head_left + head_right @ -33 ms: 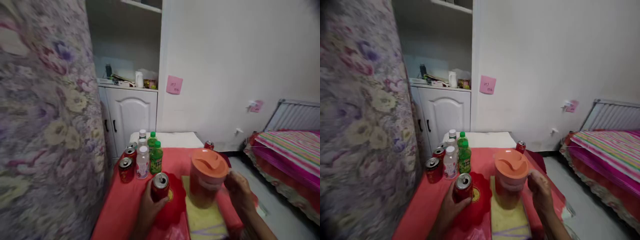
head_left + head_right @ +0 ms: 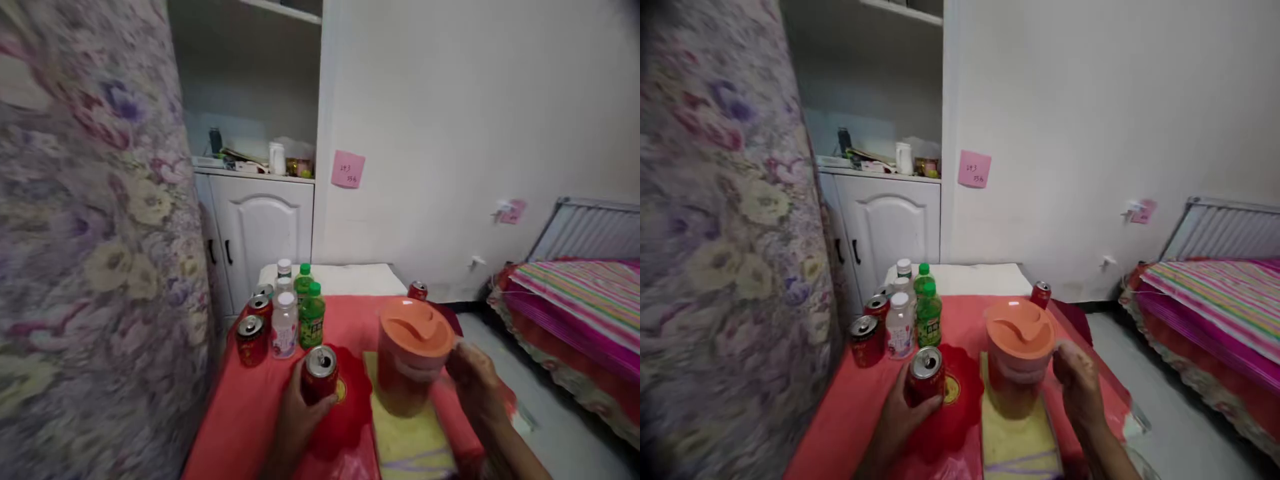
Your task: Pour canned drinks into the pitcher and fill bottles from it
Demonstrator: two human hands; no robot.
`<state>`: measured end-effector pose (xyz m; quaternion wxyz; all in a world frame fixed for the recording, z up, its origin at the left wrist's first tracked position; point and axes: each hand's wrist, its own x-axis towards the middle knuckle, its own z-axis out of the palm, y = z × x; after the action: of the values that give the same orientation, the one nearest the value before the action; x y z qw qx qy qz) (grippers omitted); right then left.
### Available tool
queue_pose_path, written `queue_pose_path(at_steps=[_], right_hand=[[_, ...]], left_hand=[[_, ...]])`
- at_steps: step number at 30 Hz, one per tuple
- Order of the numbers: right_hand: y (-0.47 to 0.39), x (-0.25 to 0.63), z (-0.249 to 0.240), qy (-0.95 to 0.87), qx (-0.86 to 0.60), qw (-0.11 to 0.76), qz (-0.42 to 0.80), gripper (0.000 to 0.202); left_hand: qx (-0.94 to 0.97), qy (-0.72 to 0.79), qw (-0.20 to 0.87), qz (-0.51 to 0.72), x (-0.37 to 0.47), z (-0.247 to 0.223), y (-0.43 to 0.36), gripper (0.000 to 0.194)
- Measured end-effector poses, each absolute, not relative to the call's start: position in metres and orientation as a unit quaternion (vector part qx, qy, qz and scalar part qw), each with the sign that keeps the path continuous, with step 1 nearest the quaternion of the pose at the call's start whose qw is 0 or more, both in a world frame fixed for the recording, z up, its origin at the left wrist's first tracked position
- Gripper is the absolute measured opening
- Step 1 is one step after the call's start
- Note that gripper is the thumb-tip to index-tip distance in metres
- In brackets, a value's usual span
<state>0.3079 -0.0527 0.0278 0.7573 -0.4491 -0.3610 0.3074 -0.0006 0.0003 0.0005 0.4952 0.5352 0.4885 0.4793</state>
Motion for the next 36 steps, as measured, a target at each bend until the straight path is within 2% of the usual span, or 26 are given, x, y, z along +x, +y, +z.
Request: queue_pose_path(at_steps=[16,23,28,32,36], right_hand=[[-0.042,0.310,0.010,-0.377,-0.472,0.737,0.303,0.047],[-0.050,0.316,0.010,-0.374,-0.522,0.721,0.261,0.031],[-0.079,0.322,0.009,-0.327,-0.571,0.735,0.162,0.050],[-0.120,0.313,-0.009,-0.304,-0.619,0.720,0.079,0.043],[-0.138,0.267,-0.038,-0.433,-0.605,0.648,0.162,0.029]], left_hand=[[0.536,0.495,0.475,0.492,-0.004,-0.006,0.005,0.085],[0.533,0.489,0.474,0.502,0.000,-0.009,0.002,0.082],[0.547,0.477,0.467,0.506,-0.001,-0.009,0.000,0.077],[0.557,0.471,0.460,0.507,0.000,-0.010,-0.001,0.074],[0.561,0.474,0.455,0.504,0.000,-0.015,0.001,0.074]])
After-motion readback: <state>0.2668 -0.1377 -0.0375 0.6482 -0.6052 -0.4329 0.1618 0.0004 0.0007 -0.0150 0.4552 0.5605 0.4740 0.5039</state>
